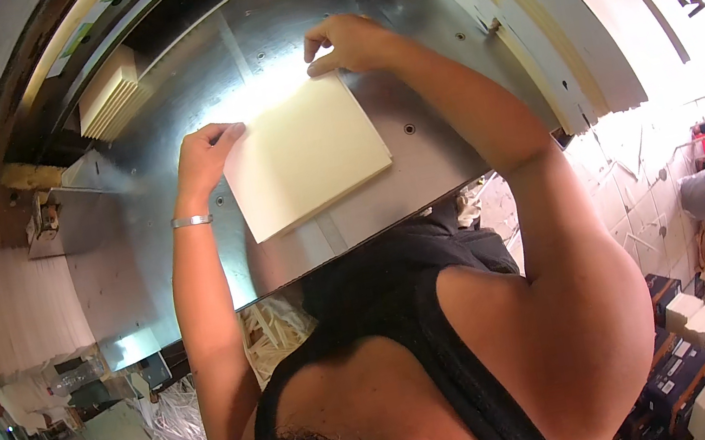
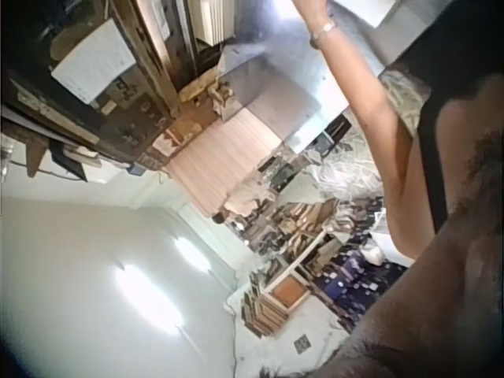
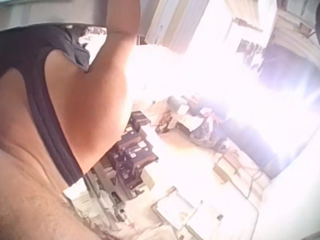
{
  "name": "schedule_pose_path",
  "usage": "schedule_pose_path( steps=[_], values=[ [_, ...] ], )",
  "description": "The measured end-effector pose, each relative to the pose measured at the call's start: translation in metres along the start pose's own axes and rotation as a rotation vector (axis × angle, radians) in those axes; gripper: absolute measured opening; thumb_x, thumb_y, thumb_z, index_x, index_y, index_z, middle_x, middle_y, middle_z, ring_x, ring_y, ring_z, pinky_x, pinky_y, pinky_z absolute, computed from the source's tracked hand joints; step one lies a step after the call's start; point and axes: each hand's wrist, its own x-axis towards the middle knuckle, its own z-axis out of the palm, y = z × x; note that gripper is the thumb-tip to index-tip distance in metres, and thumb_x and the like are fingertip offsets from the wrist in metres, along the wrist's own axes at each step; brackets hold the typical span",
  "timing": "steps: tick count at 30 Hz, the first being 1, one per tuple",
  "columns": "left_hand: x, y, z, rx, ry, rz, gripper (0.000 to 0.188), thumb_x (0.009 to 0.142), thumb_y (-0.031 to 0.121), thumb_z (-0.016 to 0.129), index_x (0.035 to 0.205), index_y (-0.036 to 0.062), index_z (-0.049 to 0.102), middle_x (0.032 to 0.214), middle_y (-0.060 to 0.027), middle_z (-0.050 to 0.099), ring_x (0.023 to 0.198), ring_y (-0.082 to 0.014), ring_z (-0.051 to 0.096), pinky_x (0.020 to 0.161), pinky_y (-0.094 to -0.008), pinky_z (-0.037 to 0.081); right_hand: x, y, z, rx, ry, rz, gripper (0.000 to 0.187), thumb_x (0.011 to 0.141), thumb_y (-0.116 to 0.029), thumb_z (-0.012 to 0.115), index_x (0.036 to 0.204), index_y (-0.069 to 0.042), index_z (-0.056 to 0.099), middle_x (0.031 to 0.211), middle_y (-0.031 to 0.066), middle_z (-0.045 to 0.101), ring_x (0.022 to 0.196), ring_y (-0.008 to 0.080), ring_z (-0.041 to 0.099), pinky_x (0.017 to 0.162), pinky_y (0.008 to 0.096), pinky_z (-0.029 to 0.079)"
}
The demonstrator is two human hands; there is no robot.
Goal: The person aligns and feeds paper stacks into an industrial paper cutter, operates the machine to trim the edges, sweeps scrap trimmings into a waste bin, and removes the cut paper stacks.
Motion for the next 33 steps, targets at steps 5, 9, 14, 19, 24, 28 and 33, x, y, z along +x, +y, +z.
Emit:
schedule_pose_path(
  steps=[5, 9, 14, 19, 24, 28, 33],
  values=[
    [0.000, 0.004, 0.003, -0.003, -0.020, -0.037, 0.035, 0.092, 0.032, 0.078, 0.102, -0.0013, 0.080, 0.084, -0.0086, 0.077, 0.074, -0.0113, 0.066, 0.070, -0.0271, 0.051, -0.037, -0.012, 0.006, -0.244, 0.366, -0.349, 0.048, 0.075, -0.035, 0.086, 0.112, -0.010, 0.071, 0.113, 0.0112, 0.072, 0.109, 0.0326, 0.065, 0.096, 0.0423, 0.049],
    [-0.003, 0.003, 0.002, 0.052, 0.012, -0.012, 0.033, 0.093, 0.031, 0.077, 0.101, -0.0011, 0.080, 0.083, -0.0077, 0.077, 0.074, -0.0103, 0.064, 0.070, -0.0265, 0.051, -0.109, -0.072, 0.016, -0.113, 0.153, -0.506, 0.058, 0.063, -0.027, 0.092, 0.115, -0.011, 0.069, 0.117, 0.0086, 0.068, 0.113, 0.0319, 0.062, 0.103, 0.0451, 0.042],
    [0.001, -0.001, 0.003, -0.136, -0.076, -0.078, 0.032, 0.095, 0.029, 0.074, 0.099, -0.0020, 0.077, 0.081, -0.0027, 0.073, 0.072, -0.0078, 0.059, 0.069, -0.0267, 0.049, -0.151, -0.081, 0.049, -0.310, 0.138, -0.590, 0.057, 0.061, -0.021, 0.089, 0.113, -0.012, 0.068, 0.116, 0.0072, 0.065, 0.110, 0.0268, 0.062, 0.100, 0.0440, 0.042],
    [0.009, -0.013, 0.007, -0.170, -0.085, -0.031, 0.030, 0.095, 0.029, 0.074, 0.097, -0.0013, 0.075, 0.080, -0.0006, 0.070, 0.072, -0.0073, 0.056, 0.068, -0.0260, 0.047, -0.142, -0.063, 0.067, -0.404, 0.228, -0.606, 0.052, 0.063, -0.016, 0.083, 0.111, -0.011, 0.064, 0.119, 0.0081, 0.063, 0.112, 0.0279, 0.061, 0.096, 0.0418, 0.044],
    [0.019, -0.017, 0.000, -0.190, -0.079, -0.028, 0.029, 0.094, 0.029, 0.074, 0.095, 0.0005, 0.076, 0.080, -0.0014, 0.070, 0.072, -0.0081, 0.059, 0.067, -0.0276, 0.049, -0.127, -0.079, 0.065, -0.447, 0.286, -0.631, 0.031, 0.076, -0.012, 0.067, 0.106, -0.008, 0.061, 0.118, 0.0116, 0.063, 0.107, 0.0285, 0.061, 0.091, 0.0410, 0.047],
    [0.025, -0.010, -0.009, -0.159, 0.008, -0.085, 0.024, 0.094, 0.025, 0.075, 0.095, 0.0013, 0.076, 0.086, 0.0000, 0.073, 0.077, -0.0070, 0.062, 0.071, -0.0268, 0.051, -0.105, -0.071, 0.075, -0.536, 0.295, -0.643, 0.052, 0.064, -0.017, 0.082, 0.110, -0.007, 0.062, 0.124, 0.0142, 0.064, 0.111, 0.0311, 0.062, 0.095, 0.0426, 0.049],
    [0.042, -0.053, -0.009, -0.598, 0.700, 0.170, 0.030, 0.096, 0.031, 0.077, 0.110, 0.0038, 0.073, 0.093, -0.0035, 0.074, 0.084, -0.0079, 0.065, 0.075, -0.0238, 0.051, -0.062, -0.083, 0.082, -0.628, 0.242, -0.742, 0.053, 0.071, -0.014, 0.075, 0.121, -0.003, 0.061, 0.126, 0.0189, 0.062, 0.108, 0.0306, 0.062, 0.092, 0.0415, 0.051]
  ],
)
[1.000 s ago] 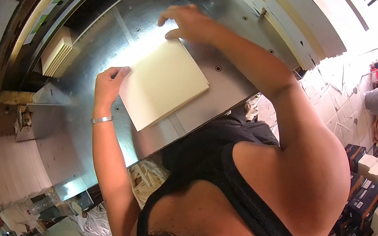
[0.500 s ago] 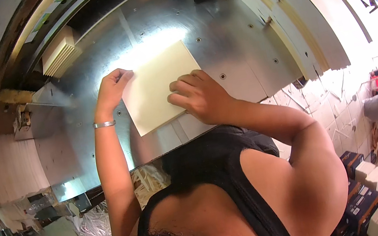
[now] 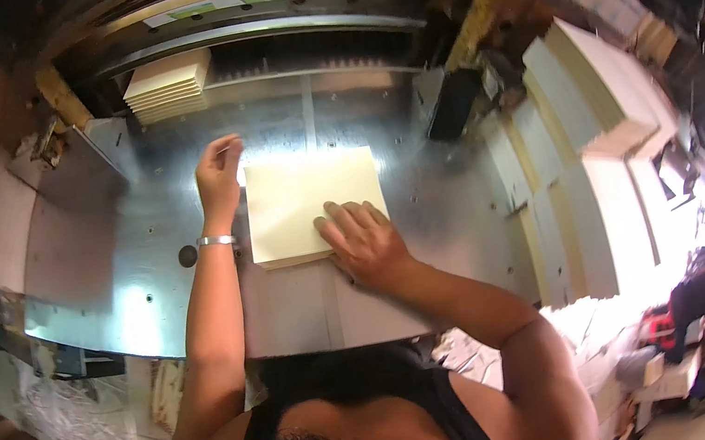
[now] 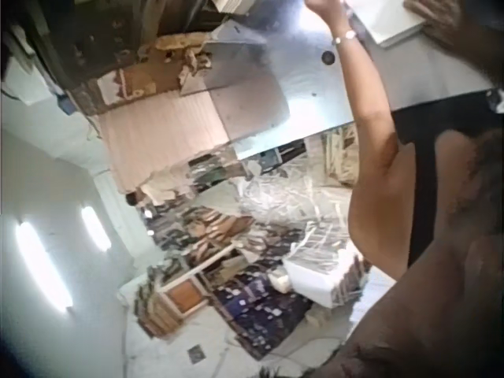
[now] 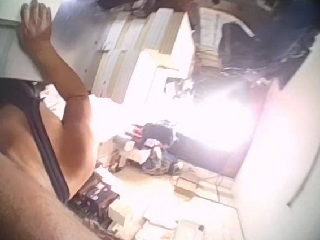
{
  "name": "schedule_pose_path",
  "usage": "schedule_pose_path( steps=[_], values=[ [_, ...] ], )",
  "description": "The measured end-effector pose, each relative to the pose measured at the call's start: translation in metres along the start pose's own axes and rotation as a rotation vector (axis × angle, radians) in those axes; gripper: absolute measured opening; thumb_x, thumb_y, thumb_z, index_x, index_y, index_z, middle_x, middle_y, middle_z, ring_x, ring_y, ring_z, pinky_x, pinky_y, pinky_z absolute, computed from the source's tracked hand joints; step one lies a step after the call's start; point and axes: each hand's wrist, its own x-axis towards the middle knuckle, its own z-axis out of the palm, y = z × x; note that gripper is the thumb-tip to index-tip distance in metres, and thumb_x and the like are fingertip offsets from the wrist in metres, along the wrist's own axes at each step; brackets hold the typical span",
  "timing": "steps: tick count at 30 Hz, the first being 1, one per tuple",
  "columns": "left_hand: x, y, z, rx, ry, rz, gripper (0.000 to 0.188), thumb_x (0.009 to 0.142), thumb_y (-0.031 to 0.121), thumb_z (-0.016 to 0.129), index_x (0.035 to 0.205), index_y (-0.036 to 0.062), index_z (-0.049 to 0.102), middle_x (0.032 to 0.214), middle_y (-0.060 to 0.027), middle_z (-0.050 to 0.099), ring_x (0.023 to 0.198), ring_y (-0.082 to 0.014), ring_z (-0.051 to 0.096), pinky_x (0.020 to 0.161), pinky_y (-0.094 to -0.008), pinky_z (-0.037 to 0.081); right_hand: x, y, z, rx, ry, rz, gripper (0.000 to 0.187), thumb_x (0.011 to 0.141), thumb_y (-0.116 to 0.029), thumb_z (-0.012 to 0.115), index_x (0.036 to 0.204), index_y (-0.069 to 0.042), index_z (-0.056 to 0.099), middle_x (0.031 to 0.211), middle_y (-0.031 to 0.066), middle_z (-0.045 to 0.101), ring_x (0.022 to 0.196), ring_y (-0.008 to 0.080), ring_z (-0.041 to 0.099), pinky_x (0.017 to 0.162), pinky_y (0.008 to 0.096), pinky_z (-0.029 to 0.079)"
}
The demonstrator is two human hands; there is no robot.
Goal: The person aligns and feeds paper stacks into an industrial paper cutter, operates the machine to trim the edges, sweeps scrap trimmings into a waste bin, and removes the cut paper stacks.
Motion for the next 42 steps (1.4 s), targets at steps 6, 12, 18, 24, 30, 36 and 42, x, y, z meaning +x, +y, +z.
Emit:
schedule_pose_path(
  steps=[6, 12, 18, 24, 30, 36, 42],
  values=[
    [0.016, -0.020, -0.018, -0.181, 0.397, 0.134, 0.027, 0.100, 0.032, 0.071, 0.104, 0.0054, 0.072, 0.086, 0.0005, 0.068, 0.076, -0.0063, 0.059, 0.072, -0.0232, 0.050, 0.068, 0.040, 0.044, -0.024, -0.117, 0.003, 0.060, 0.072, -0.014, 0.081, 0.128, -0.006, 0.059, 0.130, 0.0197, 0.061, 0.114, 0.0334, 0.061, 0.099, 0.0427, 0.051],
    [0.026, -0.023, -0.034, -0.276, 0.510, -0.009, 0.031, 0.102, 0.033, 0.068, 0.108, 0.0019, 0.069, 0.087, 0.0001, 0.067, 0.078, -0.0050, 0.058, 0.070, -0.0222, 0.047, 0.155, 0.085, 0.102, -0.047, -0.130, 0.000, 0.060, 0.074, -0.015, 0.081, 0.130, -0.009, 0.058, 0.133, 0.0200, 0.061, 0.117, 0.0379, 0.060, 0.099, 0.0441, 0.052],
    [0.027, -0.020, -0.023, -0.296, 0.507, -0.028, 0.031, 0.101, 0.033, 0.068, 0.105, 0.0025, 0.070, 0.075, 0.0014, 0.065, 0.065, -0.0032, 0.054, 0.059, -0.0214, 0.043, 0.220, 0.117, 0.141, -0.112, -0.130, 0.045, 0.059, 0.076, -0.015, 0.084, 0.129, -0.013, 0.059, 0.134, 0.0175, 0.061, 0.120, 0.0397, 0.059, 0.098, 0.0462, 0.053],
    [0.026, -0.020, -0.022, -0.330, 0.486, -0.056, 0.031, 0.101, 0.033, 0.069, 0.102, 0.0026, 0.070, 0.076, 0.0012, 0.066, 0.066, -0.0042, 0.056, 0.061, -0.0224, 0.046, 0.265, 0.152, 0.173, -0.186, -0.146, 0.082, 0.058, 0.079, -0.022, 0.084, 0.129, -0.013, 0.056, 0.133, 0.0158, 0.061, 0.120, 0.0385, 0.058, 0.097, 0.0461, 0.054],
    [0.024, -0.012, -0.026, -0.352, 0.420, -0.167, 0.029, 0.102, 0.030, 0.066, 0.108, 0.0019, 0.069, 0.085, 0.0016, 0.066, 0.075, -0.0049, 0.055, 0.070, -0.0210, 0.045, 0.287, 0.178, 0.192, -0.201, -0.158, 0.072, 0.058, 0.079, -0.023, 0.083, 0.129, -0.012, 0.056, 0.131, 0.0132, 0.061, 0.119, 0.0384, 0.058, 0.096, 0.0467, 0.053],
    [0.024, -0.011, -0.023, -0.384, 0.408, -0.185, 0.028, 0.102, 0.029, 0.067, 0.109, 0.0015, 0.070, 0.087, 0.0015, 0.067, 0.076, -0.0041, 0.055, 0.070, -0.0206, 0.045, 0.314, 0.186, 0.200, -0.236, -0.143, 0.078, 0.058, 0.078, -0.026, 0.084, 0.126, -0.013, 0.056, 0.126, 0.0142, 0.062, 0.115, 0.0386, 0.060, 0.094, 0.0483, 0.054],
    [0.025, -0.006, -0.027, -0.367, 0.382, -0.246, 0.029, 0.101, 0.030, 0.068, 0.108, 0.0014, 0.071, 0.089, 0.0012, 0.067, 0.078, -0.0051, 0.056, 0.073, -0.0220, 0.046, 0.316, 0.191, 0.204, -0.225, -0.161, 0.093, 0.059, 0.078, -0.033, 0.086, 0.125, -0.014, 0.057, 0.121, 0.0142, 0.064, 0.114, 0.0413, 0.059, 0.093, 0.0502, 0.054]
  ],
)
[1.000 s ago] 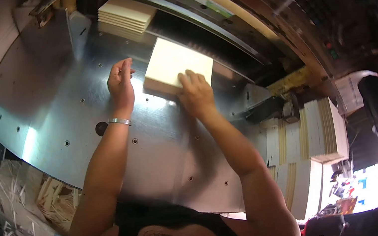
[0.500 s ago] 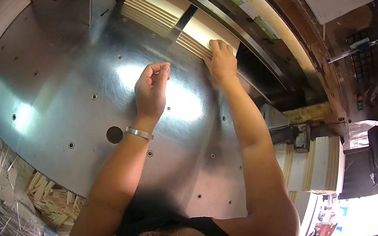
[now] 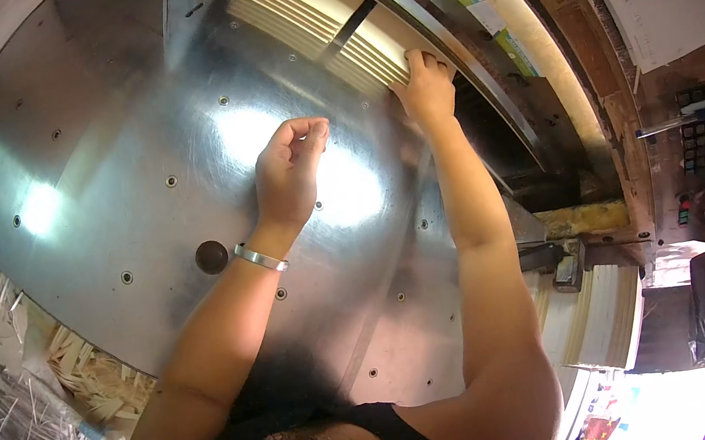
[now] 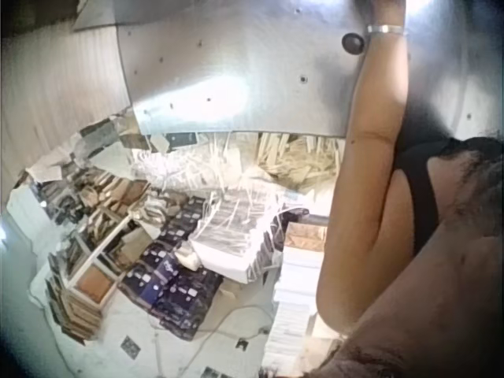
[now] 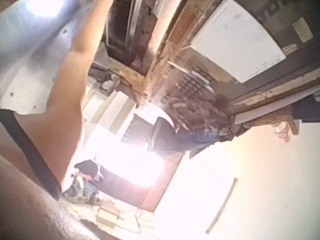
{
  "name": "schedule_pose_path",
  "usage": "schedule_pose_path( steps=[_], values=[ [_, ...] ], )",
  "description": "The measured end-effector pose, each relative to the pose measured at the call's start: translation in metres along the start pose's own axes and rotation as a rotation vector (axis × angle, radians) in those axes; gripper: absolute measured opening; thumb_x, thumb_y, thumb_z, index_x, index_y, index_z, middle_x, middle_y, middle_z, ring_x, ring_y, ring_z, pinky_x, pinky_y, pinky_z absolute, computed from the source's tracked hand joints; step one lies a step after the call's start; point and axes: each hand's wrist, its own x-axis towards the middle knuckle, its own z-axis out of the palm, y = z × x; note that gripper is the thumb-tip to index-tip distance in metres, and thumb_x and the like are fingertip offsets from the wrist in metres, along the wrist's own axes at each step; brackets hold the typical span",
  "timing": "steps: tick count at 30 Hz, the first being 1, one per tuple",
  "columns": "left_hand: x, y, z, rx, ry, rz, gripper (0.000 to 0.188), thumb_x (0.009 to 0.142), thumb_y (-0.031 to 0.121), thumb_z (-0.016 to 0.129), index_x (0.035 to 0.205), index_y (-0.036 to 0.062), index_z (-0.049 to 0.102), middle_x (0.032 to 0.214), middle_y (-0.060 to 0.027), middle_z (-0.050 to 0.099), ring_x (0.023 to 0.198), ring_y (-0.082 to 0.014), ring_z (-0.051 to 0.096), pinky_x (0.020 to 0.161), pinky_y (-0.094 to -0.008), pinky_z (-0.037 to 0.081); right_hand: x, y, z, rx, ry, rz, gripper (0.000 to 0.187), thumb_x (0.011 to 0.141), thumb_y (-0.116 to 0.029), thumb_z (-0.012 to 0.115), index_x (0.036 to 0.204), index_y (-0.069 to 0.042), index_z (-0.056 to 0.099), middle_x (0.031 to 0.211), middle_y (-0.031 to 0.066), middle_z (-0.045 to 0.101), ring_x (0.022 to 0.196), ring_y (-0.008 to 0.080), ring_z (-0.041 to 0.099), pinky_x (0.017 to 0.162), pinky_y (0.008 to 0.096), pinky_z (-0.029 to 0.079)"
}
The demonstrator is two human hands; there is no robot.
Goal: The person aligns and feeds paper stacks into an industrial paper cutter, operates the machine to trim the edges, sweeps scrap trimmings into a waste bin, and removes the cut paper stacks.
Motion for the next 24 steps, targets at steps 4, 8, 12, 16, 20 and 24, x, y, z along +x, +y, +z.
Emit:
schedule_pose_path(
  steps=[4, 8, 12, 16, 20, 24],
  values=[
    [0.000, -0.002, 0.002, -0.001, -0.012, -0.006, 0.030, 0.101, 0.030, 0.067, 0.108, 0.0013, 0.070, 0.091, 0.0002, 0.068, 0.081, -0.0067, 0.057, 0.075, -0.0232, 0.047, 0.004, 0.006, -0.003, 0.026, 0.008, 0.026, 0.054, 0.081, -0.037, 0.083, 0.124, -0.014, 0.060, 0.120, 0.0152, 0.067, 0.114, 0.0395, 0.061, 0.092, 0.0507, 0.053],
    [0.002, -0.007, -0.001, 0.017, -0.014, -0.028, 0.030, 0.101, 0.030, 0.066, 0.109, 0.0011, 0.070, 0.094, -0.0011, 0.069, 0.086, -0.0089, 0.060, 0.081, -0.0249, 0.049, 0.015, 0.006, -0.007, 0.094, -0.059, 0.112, 0.050, 0.084, -0.040, 0.081, 0.123, -0.014, 0.064, 0.118, 0.0154, 0.069, 0.111, 0.0366, 0.065, 0.091, 0.0498, 0.052],
    [0.006, -0.015, 0.002, -0.024, 0.024, 0.069, 0.029, 0.100, 0.032, 0.069, 0.104, 0.0030, 0.071, 0.073, 0.0029, 0.065, 0.064, -0.0032, 0.054, 0.059, -0.0217, 0.043, 0.015, 0.007, -0.016, 0.131, -0.117, 0.133, 0.049, 0.085, -0.041, 0.079, 0.123, -0.014, 0.066, 0.119, 0.0154, 0.070, 0.111, 0.0372, 0.066, 0.093, 0.0486, 0.052],
    [0.003, -0.013, 0.002, -0.021, -0.011, 0.002, 0.030, 0.100, 0.030, 0.068, 0.108, 0.0015, 0.070, 0.086, 0.0005, 0.067, 0.076, -0.0069, 0.058, 0.070, -0.0239, 0.047, 0.011, 0.017, -0.014, 0.191, -0.062, 0.079, 0.043, 0.087, -0.040, 0.076, 0.121, -0.013, 0.069, 0.116, 0.0176, 0.073, 0.108, 0.0388, 0.068, 0.092, 0.0472, 0.053],
    [0.001, -0.010, -0.001, 0.000, -0.036, -0.043, 0.031, 0.101, 0.029, 0.067, 0.113, 0.0001, 0.069, 0.100, -0.0021, 0.070, 0.089, -0.0105, 0.062, 0.081, -0.0254, 0.049, 0.013, 0.015, -0.017, 0.237, -0.077, 0.074, 0.039, 0.090, -0.036, 0.073, 0.120, -0.012, 0.070, 0.112, 0.0178, 0.074, 0.105, 0.0396, 0.069, 0.090, 0.0485, 0.054],
    [0.003, -0.012, -0.001, -0.055, -0.041, -0.044, 0.032, 0.101, 0.030, 0.067, 0.114, 0.0008, 0.069, 0.101, -0.0019, 0.070, 0.090, -0.0104, 0.062, 0.081, -0.0254, 0.048, 0.014, 0.021, -0.009, 0.126, -0.031, -0.038, 0.039, 0.091, -0.036, 0.071, 0.121, -0.012, 0.069, 0.116, 0.0157, 0.073, 0.104, 0.0387, 0.069, 0.090, 0.0484, 0.054]
  ],
)
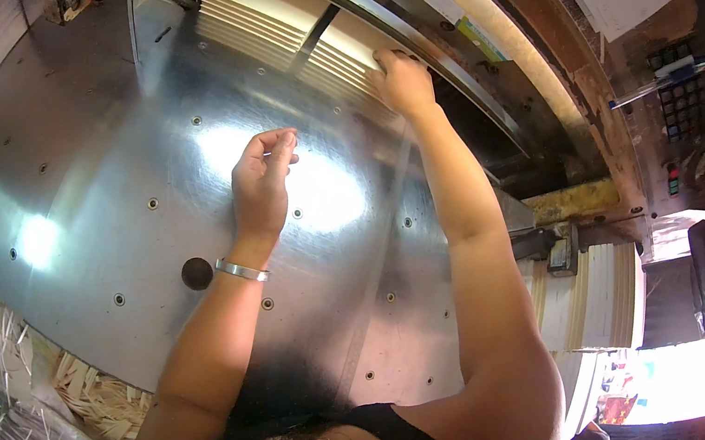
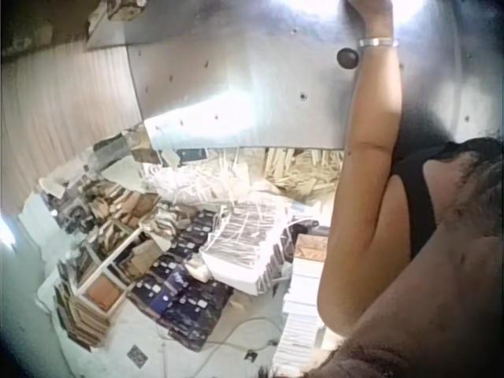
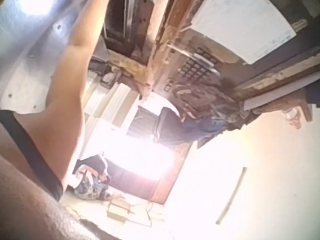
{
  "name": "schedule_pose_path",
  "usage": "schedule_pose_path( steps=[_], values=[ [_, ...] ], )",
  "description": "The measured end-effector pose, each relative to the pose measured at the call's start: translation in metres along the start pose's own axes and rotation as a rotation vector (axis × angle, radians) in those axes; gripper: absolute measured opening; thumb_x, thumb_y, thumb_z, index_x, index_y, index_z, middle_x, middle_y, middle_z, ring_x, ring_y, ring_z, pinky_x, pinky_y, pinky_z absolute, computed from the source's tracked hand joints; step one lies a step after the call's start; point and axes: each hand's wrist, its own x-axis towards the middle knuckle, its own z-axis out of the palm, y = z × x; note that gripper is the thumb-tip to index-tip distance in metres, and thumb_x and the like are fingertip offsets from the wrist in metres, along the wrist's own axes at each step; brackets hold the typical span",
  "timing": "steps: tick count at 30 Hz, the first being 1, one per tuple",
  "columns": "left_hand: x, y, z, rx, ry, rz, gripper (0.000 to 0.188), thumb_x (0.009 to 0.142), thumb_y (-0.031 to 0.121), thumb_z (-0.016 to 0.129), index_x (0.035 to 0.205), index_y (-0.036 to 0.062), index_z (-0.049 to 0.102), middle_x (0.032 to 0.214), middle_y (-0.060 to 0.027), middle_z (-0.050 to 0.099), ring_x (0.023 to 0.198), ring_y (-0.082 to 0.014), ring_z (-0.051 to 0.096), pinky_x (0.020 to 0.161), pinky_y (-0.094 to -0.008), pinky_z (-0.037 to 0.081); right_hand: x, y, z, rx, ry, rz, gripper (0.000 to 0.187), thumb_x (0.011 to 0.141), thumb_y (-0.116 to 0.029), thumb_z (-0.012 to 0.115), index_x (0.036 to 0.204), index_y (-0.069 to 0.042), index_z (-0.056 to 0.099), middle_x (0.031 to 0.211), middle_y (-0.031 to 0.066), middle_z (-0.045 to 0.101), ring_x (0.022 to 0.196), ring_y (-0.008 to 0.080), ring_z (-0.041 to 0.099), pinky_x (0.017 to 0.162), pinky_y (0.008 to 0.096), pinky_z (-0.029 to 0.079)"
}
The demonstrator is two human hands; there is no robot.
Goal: The person aligns and feeds paper stacks into an industrial paper cutter, operates the machine to trim the edges, sweeps scrap trimmings into a waste bin, and removes the cut paper stacks.
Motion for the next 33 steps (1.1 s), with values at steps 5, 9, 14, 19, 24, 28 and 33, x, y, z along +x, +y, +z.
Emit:
schedule_pose_path(
  steps=[5, 9, 14, 19, 24, 28, 33],
  values=[
    [0.000, 0.003, 0.003, 0.004, 0.050, 0.009, 0.030, 0.100, 0.030, 0.069, 0.107, 0.0017, 0.069, 0.085, 0.0008, 0.068, 0.066, -0.0024, 0.053, 0.060, -0.0212, 0.043, -0.002, 0.000, 0.001, 0.051, -0.004, 0.053, 0.039, 0.091, -0.036, 0.071, 0.122, -0.012, 0.069, 0.117, 0.0151, 0.072, 0.105, 0.0380, 0.069, 0.090, 0.0491, 0.054],
    [0.002, 0.002, 0.003, 0.021, 0.041, 0.003, 0.030, 0.099, 0.031, 0.069, 0.107, 0.0017, 0.070, 0.086, 0.0003, 0.069, 0.069, -0.0033, 0.054, 0.062, -0.0213, 0.045, 0.001, -0.005, -0.004, 0.051, 0.001, 0.109, 0.036, 0.093, -0.035, 0.071, 0.121, -0.013, 0.071, 0.118, 0.0154, 0.073, 0.109, 0.0381, 0.068, 0.092, 0.0459, 0.054],
    [0.002, 0.003, 0.003, 0.044, 0.057, 0.002, 0.031, 0.099, 0.032, 0.069, 0.107, 0.0020, 0.070, 0.092, -0.0009, 0.069, 0.077, -0.0059, 0.056, 0.071, -0.0221, 0.048, -0.008, -0.010, -0.002, 0.018, 0.032, 0.065, 0.043, 0.089, -0.038, 0.072, 0.122, -0.011, 0.071, 0.119, 0.0151, 0.072, 0.109, 0.0374, 0.068, 0.092, 0.0476, 0.054],
    [0.001, 0.002, -0.002, 0.051, 0.001, -0.046, 0.036, 0.101, 0.035, 0.065, 0.115, 0.0026, 0.068, 0.103, -0.0018, 0.068, 0.093, -0.0118, 0.061, 0.085, -0.0280, 0.047, -0.007, -0.011, 0.006, -0.080, 0.011, 0.032, 0.041, 0.089, -0.035, 0.070, 0.122, -0.010, 0.066, 0.118, 0.0171, 0.070, 0.106, 0.0396, 0.067, 0.090, 0.0502, 0.055],
    [0.001, 0.002, 0.001, 0.040, 0.004, -0.066, 0.036, 0.101, 0.035, 0.064, 0.115, 0.0023, 0.069, 0.103, -0.0020, 0.069, 0.093, -0.0117, 0.061, 0.084, -0.0276, 0.047, -0.008, 0.000, 0.015, -0.254, 0.085, -0.131, 0.039, 0.090, -0.032, 0.069, 0.120, -0.008, 0.060, 0.112, 0.0168, 0.069, 0.102, 0.0408, 0.067, 0.081, 0.0516, 0.059],
    [0.002, 0.000, 0.003, 0.012, 0.027, -0.019, 0.030, 0.099, 0.030, 0.069, 0.108, 0.0015, 0.070, 0.090, 0.0001, 0.068, 0.077, -0.0048, 0.055, 0.069, -0.0215, 0.046, -0.006, -0.003, 0.013, -0.230, 0.069, -0.101, 0.035, 0.090, -0.032, 0.068, 0.111, -0.006, 0.058, 0.109, 0.0184, 0.069, 0.097, 0.0407, 0.067, 0.081, 0.0503, 0.059],
    [0.002, -0.004, 0.001, 0.037, 0.050, -0.012, 0.029, 0.099, 0.029, 0.069, 0.108, 0.0015, 0.070, 0.090, 0.0006, 0.068, 0.074, -0.0040, 0.055, 0.067, -0.0208, 0.046, -0.010, -0.009, 0.015, -0.220, 0.076, -0.085, 0.042, 0.088, -0.036, 0.071, 0.115, -0.006, 0.059, 0.114, 0.0184, 0.068, 0.101, 0.0407, 0.065, 0.083, 0.0505, 0.058]
  ],
)
